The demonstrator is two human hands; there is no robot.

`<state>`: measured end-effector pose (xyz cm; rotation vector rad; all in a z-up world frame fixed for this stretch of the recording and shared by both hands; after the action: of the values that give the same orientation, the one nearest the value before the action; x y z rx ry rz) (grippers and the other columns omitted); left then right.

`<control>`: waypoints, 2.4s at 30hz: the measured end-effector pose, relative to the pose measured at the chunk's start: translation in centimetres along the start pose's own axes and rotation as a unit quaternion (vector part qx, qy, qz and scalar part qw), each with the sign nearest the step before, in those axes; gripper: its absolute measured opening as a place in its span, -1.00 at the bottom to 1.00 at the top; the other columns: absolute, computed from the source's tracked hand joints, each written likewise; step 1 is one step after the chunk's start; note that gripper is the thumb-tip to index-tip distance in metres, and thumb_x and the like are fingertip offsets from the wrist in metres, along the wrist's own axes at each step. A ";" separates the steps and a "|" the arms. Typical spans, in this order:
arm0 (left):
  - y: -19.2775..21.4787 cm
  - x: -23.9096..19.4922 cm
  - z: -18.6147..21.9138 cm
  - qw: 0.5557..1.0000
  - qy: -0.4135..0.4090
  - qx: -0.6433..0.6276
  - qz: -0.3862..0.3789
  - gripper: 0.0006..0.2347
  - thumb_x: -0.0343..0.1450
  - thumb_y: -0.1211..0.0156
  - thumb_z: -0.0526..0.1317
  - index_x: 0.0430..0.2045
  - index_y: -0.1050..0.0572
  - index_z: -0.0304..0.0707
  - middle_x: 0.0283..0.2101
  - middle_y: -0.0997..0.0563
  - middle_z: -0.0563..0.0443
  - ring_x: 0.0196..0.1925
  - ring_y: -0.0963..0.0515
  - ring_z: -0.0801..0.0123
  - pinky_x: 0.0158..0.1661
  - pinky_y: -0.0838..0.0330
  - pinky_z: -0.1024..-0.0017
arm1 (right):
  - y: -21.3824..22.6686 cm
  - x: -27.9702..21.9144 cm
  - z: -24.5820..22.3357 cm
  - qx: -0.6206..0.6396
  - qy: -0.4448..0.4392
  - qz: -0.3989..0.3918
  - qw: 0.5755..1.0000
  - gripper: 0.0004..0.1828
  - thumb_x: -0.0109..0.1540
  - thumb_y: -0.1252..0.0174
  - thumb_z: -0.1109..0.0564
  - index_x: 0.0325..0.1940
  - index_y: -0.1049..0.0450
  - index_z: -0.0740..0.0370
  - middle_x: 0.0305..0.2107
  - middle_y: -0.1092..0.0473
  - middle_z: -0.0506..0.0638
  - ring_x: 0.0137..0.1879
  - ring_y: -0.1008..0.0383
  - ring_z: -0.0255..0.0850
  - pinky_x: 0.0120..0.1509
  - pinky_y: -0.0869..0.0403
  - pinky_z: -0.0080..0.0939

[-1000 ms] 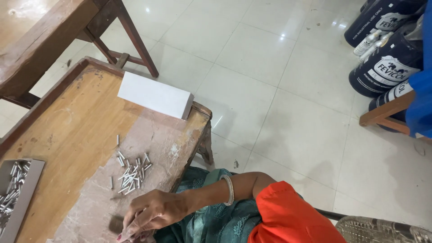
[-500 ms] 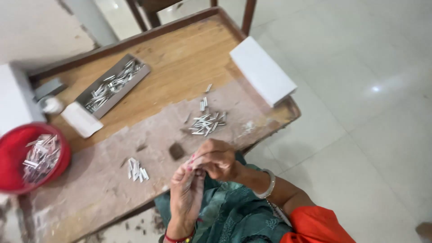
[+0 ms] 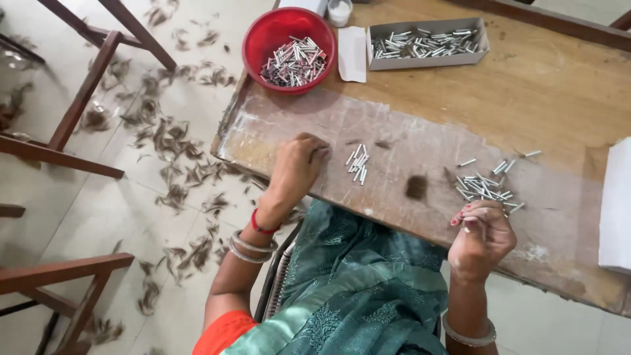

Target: The person sits at a wooden table and repeatedly packs loose hair into small metal tubes by hand, pressing the hair in with her fingers and setting finished tubes aside with the others on the table.

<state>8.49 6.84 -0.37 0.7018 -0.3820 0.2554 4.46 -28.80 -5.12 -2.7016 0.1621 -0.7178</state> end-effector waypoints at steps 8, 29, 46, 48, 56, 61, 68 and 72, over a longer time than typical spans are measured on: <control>-7.0 2.8 1.7 0.987 -0.050 0.052 -0.143 -0.88 0.30 -0.15 -0.40 -0.46 -0.65 -0.29 -0.29 -0.63 -0.23 -0.24 -0.64 -0.09 -0.22 -0.52 0.11 | -1.1 0.2 -1.4 -0.033 -0.021 0.002 0.999 -0.90 0.37 -0.24 0.27 -0.17 -0.46 0.37 -0.15 -0.38 0.07 -0.13 -0.40 -0.25 -0.06 -0.47 -0.27; -7.1 0.1 14.0 0.967 -0.103 -0.134 -0.190 -0.90 0.42 -0.20 -0.41 -0.29 -0.42 -0.43 -0.38 -0.63 -0.25 -0.34 -0.68 -0.05 -0.32 -0.54 0.15 | 2.5 -0.4 1.0 0.225 -0.225 0.021 0.948 -0.85 0.31 -0.31 0.20 -0.25 -0.46 0.29 -0.18 -0.38 0.03 0.04 -0.41 -0.16 0.22 -0.41 -0.15; -10.5 -5.6 17.0 0.879 -0.425 -0.205 -0.062 -0.69 0.24 -0.28 -0.41 -0.14 -0.53 -0.49 0.00 -0.56 -0.24 0.05 -0.64 -0.07 0.04 -0.61 0.17 | 0.6 -4.4 3.5 0.352 -0.293 0.058 0.887 -0.71 0.26 -0.29 0.27 0.05 -0.47 0.29 -0.10 -0.51 0.01 0.00 -0.54 -0.20 0.11 -0.53 -0.16; -11.0 -6.2 16.5 0.883 -0.419 -0.210 -0.041 -0.70 0.24 -0.28 -0.43 -0.14 -0.55 -0.48 -0.02 -0.56 -0.26 0.02 -0.65 -0.08 0.01 -0.61 0.17 | -0.1 -4.8 3.3 0.361 -0.301 0.076 0.880 -0.71 0.23 -0.29 0.27 0.03 -0.48 0.27 -0.11 -0.51 -0.02 0.01 -0.54 -0.24 0.14 -0.53 -0.19; -11.7 -7.0 15.4 0.900 -0.373 -0.217 0.059 -0.80 0.32 -0.24 -0.53 -0.21 -0.56 -0.44 -0.14 -0.60 -0.20 -0.10 -0.69 -0.02 -0.13 -0.63 0.22 | -3.5 -5.3 1.8 0.403 -0.303 0.080 0.860 -0.80 0.29 -0.30 0.22 -0.03 -0.48 0.20 -0.12 -0.49 -0.10 0.05 -0.48 -0.35 0.22 -0.46 -0.33; -11.1 -6.5 16.3 0.904 -0.359 -0.215 0.090 -0.83 0.31 -0.22 -0.54 -0.27 -0.54 -0.44 -0.19 -0.60 -0.21 -0.15 -0.68 -0.02 -0.17 -0.61 0.22 | -4.2 -5.0 1.0 0.380 -0.306 0.105 0.867 -0.82 0.27 -0.29 0.20 -0.06 -0.48 0.20 -0.13 -0.49 -0.08 0.05 -0.47 -0.34 0.22 -0.43 -0.33; -12.8 -6.1 14.4 0.916 -0.131 -0.376 0.037 -0.91 0.46 -0.12 -0.52 -0.28 -0.54 -0.40 -0.17 -0.61 -0.18 -0.15 -0.68 0.22 -0.18 -0.62 0.40 | -1.7 -2.9 -0.5 0.160 -0.098 0.076 0.979 -0.74 0.31 -0.27 0.27 0.09 -0.54 0.36 -0.02 -0.45 0.03 0.09 -0.47 -0.24 0.26 -0.46 -0.24; -16.7 -7.0 11.9 0.819 0.067 -0.554 -0.135 -0.97 0.52 -0.18 -0.45 -0.27 -0.56 -0.48 -0.24 -0.64 -0.06 -0.17 -0.60 0.45 -0.08 -0.51 0.48 | -0.6 -1.1 -2.7 -0.105 0.055 0.019 0.993 -0.76 0.27 -0.28 0.37 0.02 -0.56 0.33 0.00 -0.41 0.03 0.06 -0.49 -0.22 0.09 -0.54 -0.26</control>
<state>5.06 -14.12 -4.63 -0.4263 -0.2288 -0.2059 2.18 -28.83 -3.22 -2.8469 0.3318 -0.8853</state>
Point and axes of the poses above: each hand's wrist, its own x-axis towards the middle knuckle, its own y-axis out of the back of the hand, z = x × y, the point moved 6 cm from there along x, towards the middle knuckle
